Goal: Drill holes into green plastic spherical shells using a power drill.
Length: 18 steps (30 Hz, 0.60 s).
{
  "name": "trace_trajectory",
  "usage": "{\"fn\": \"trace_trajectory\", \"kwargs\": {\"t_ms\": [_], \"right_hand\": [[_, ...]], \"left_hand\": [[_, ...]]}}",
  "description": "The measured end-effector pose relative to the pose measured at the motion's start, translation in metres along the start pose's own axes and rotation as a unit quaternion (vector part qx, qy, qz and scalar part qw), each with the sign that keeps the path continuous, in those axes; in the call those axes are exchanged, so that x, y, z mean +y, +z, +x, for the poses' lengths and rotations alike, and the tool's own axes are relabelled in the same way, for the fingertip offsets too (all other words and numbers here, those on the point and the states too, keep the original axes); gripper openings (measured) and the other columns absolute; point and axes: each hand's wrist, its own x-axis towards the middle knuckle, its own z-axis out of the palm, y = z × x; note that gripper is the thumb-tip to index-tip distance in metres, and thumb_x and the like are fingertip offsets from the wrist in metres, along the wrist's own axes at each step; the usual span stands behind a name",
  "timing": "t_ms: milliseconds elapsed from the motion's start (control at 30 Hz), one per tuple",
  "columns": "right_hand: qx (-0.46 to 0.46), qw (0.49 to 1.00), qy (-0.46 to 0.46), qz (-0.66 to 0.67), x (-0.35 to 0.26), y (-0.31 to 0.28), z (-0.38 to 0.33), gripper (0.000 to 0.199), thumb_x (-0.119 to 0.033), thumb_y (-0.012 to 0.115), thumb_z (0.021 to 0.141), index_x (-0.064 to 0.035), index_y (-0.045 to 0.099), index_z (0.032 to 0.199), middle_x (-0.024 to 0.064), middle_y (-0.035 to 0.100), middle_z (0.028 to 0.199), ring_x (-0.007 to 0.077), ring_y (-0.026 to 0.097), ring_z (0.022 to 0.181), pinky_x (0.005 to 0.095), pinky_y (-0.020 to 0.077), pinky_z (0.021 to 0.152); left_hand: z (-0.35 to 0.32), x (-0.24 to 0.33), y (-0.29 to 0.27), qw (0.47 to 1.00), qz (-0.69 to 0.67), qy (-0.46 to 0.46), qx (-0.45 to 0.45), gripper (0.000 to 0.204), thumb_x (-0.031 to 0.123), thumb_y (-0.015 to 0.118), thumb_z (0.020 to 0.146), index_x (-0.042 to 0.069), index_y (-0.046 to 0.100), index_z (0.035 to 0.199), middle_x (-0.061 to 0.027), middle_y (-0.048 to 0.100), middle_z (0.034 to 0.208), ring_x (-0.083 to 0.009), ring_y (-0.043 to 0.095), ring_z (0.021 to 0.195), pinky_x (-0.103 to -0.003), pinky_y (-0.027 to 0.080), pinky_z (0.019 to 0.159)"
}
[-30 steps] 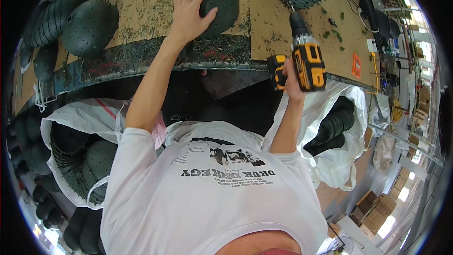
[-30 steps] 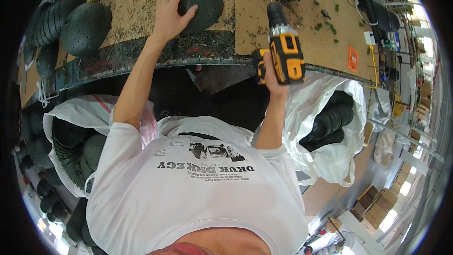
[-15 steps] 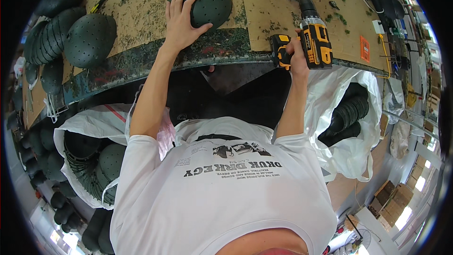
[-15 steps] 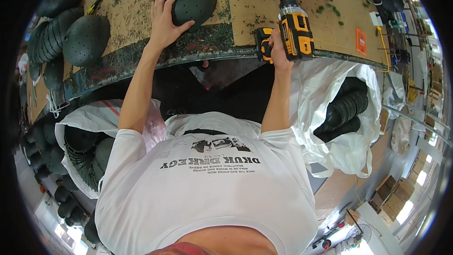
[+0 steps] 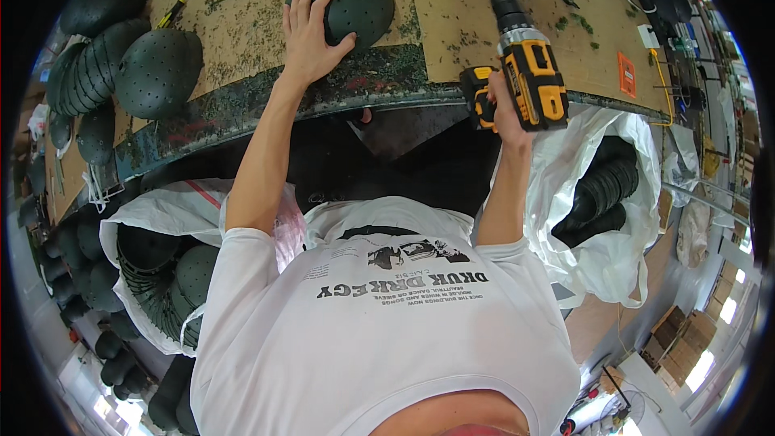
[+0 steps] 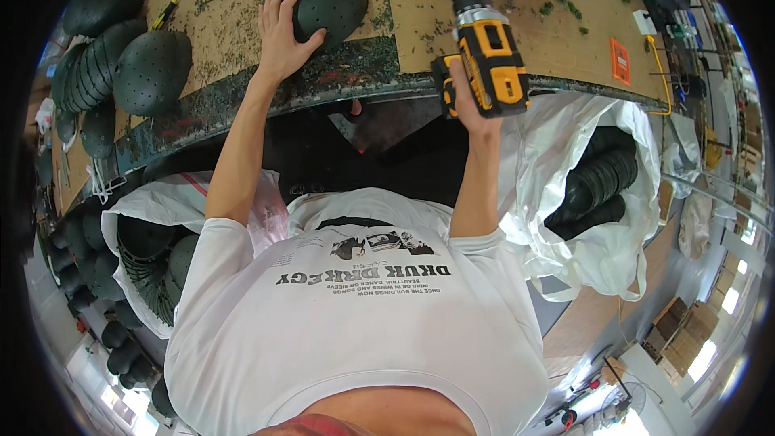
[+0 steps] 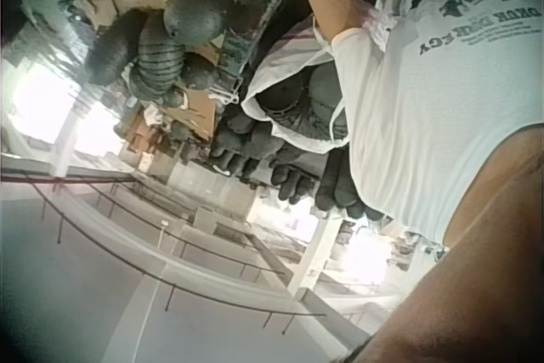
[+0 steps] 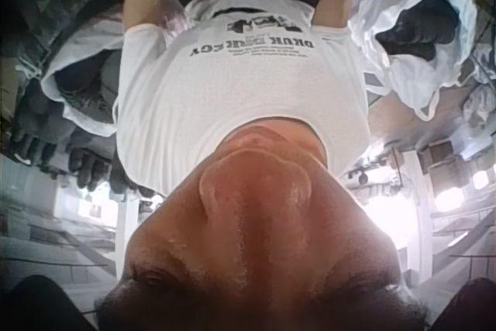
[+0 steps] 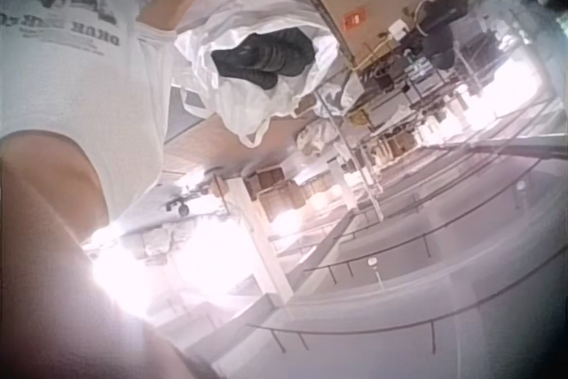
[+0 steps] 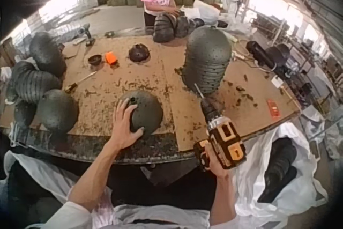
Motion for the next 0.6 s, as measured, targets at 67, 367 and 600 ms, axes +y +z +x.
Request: {"fn": "trace_trajectory", "kwargs": {"t_ms": [67,367,600], "right_hand": [[-0.009,1.000,0.022,-0.007,-0.011,0.005,-0.022,0.029,-0.008,0.073,0.087,0.0000,0.066,0.114,0.0078,0.070,0.105,0.0178,0.067,0.094,0.0331,0.0532,0.086],[-0.077,0.971,-0.165,-0.154,-0.014,0.050,-0.096,0.017,-0.015,0.076,0.079,-0.0164,0.072,0.095,-0.0008,0.073,0.092,0.0224,0.069,0.085,0.0376,0.0499,0.075],[-0.137,0.987,-0.072,-0.036,-0.003,0.065,-0.106,0.019,-0.011,0.077,0.080,-0.0108,0.073,0.099,0.0012,0.074,0.098,0.0200,0.071,0.087,0.0318,0.0528,0.076]], "left_hand": [[0.000,0.001,0.000,1.000,0.003,-0.005,0.007,0.080,0.038,0.077,0.074,0.022,0.041,0.144,-0.0147,0.029,0.155,-0.0381,0.017,0.148,-0.057,0.011,0.120],[0.002,0.007,0.000,1.000,0.025,-0.007,0.018,0.083,0.036,0.080,0.068,0.019,0.043,0.141,-0.0154,0.033,0.152,-0.0389,0.021,0.146,-0.061,0.015,0.117],[0.006,0.011,0.005,1.000,0.029,0.001,0.008,0.087,0.036,0.081,0.066,0.016,0.041,0.141,-0.0204,0.032,0.150,-0.0433,0.021,0.144,-0.062,0.014,0.116]]}}
